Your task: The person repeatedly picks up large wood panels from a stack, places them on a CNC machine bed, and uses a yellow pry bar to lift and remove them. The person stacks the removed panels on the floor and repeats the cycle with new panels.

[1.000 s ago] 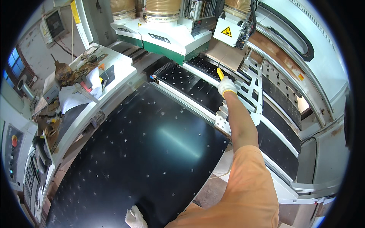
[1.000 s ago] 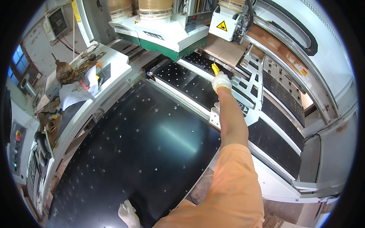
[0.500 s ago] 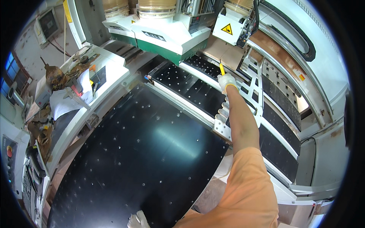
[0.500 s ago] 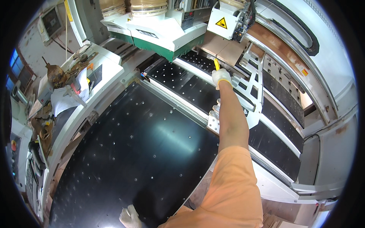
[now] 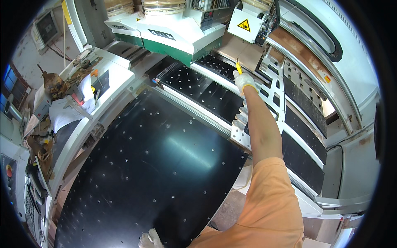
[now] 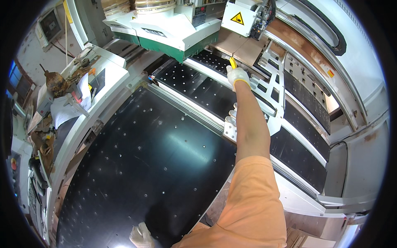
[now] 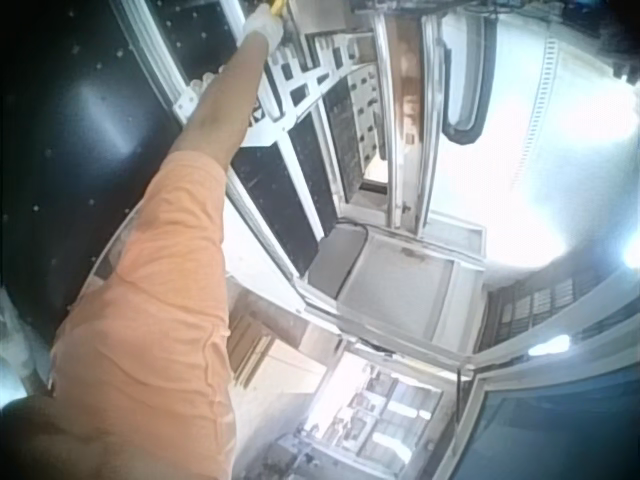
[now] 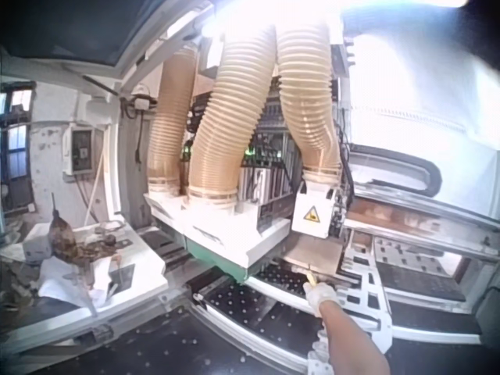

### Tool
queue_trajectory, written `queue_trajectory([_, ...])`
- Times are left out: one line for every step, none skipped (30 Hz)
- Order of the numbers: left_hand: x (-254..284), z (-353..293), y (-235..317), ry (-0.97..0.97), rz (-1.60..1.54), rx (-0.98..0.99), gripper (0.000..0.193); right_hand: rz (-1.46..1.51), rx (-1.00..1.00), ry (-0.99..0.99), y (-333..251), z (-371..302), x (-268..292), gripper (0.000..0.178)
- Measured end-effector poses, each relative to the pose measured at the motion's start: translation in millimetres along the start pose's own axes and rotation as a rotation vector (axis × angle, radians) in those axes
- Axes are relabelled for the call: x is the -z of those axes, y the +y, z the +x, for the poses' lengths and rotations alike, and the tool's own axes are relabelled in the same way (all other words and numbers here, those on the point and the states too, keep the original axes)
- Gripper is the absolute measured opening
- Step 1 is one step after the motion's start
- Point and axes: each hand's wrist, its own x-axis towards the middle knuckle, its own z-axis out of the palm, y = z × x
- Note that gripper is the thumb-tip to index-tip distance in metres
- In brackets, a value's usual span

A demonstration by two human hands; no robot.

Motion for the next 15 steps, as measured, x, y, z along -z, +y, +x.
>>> queue_trajectory([1,0,0,-0.014,-0.021,0.047,0.022,0.01,0.008,0.014,-2,-1,0,0.068])
queue_trajectory([0,0,-1,-0.027,-0.046,0.094,0.021,-0.025,0.01,0.025,-4,-1,-1,0.068])
queue_trajectory([0,-1,-2,-0.019,-0.036,0.044,0.019,-0.059,0.015,0.038,-6,1,-3,0.068])
queue_trajectory([-1,-1,-4,-0.01,-0.026,-0.006,0.017,-0.096,0.009,0.051,-7,4,-5,0.069])
queue_trajectory([-2,-2,-7,-0.002,-0.014,-0.054,0.017,-0.114,0.013,0.072,-7,7,-9,0.07])
queue_trajectory([-3,-2,-9,0.002,0.021,-0.086,0.017,-0.118,0.024,0.064,-7,12,-12,0.069])
queue_trajectory([-3,-2,-11,0.006,0.057,-0.118,0.017,-0.131,0.016,0.043,-6,16,-15,0.069])
queue_trajectory([-4,-2,-13,0.008,0.094,-0.149,0.018,-0.14,0.01,0.033,-6,19,-18,0.069])
queue_trajectory([-4,-3,-14,0.027,0.113,-0.177,0.019,-0.204,0.061,0.057,-5,22,-22,0.068])
queue_trajectory([-4,-3,-15,0.045,0.134,-0.204,0.019,-0.264,0.113,0.092,-4,24,-25,0.067])
queue_trajectory([-4,-4,-15,0.062,0.155,-0.231,0.019,-0.332,0.141,0.115,-3,26,-28,0.066])
queue_trajectory([-3,-4,-14,0.035,0.143,-0.19,0.019,-0.306,0.149,0.109,-2,26,-31,0.066])
queue_trajectory([-1,-5,-13,0.009,0.133,-0.148,0.018,-0.286,0.133,0.091,-2,26,-33,0.066])
queue_trajectory([0,-6,-12,-0.016,0.122,-0.107,0.018,-0.277,0.11,0.078,-2,26,-35,0.065])
queue_trajectory([2,-6,-11,-0.009,0.123,-0.098,0.019,-0.278,0.104,0.063,-2,25,-37,0.065])
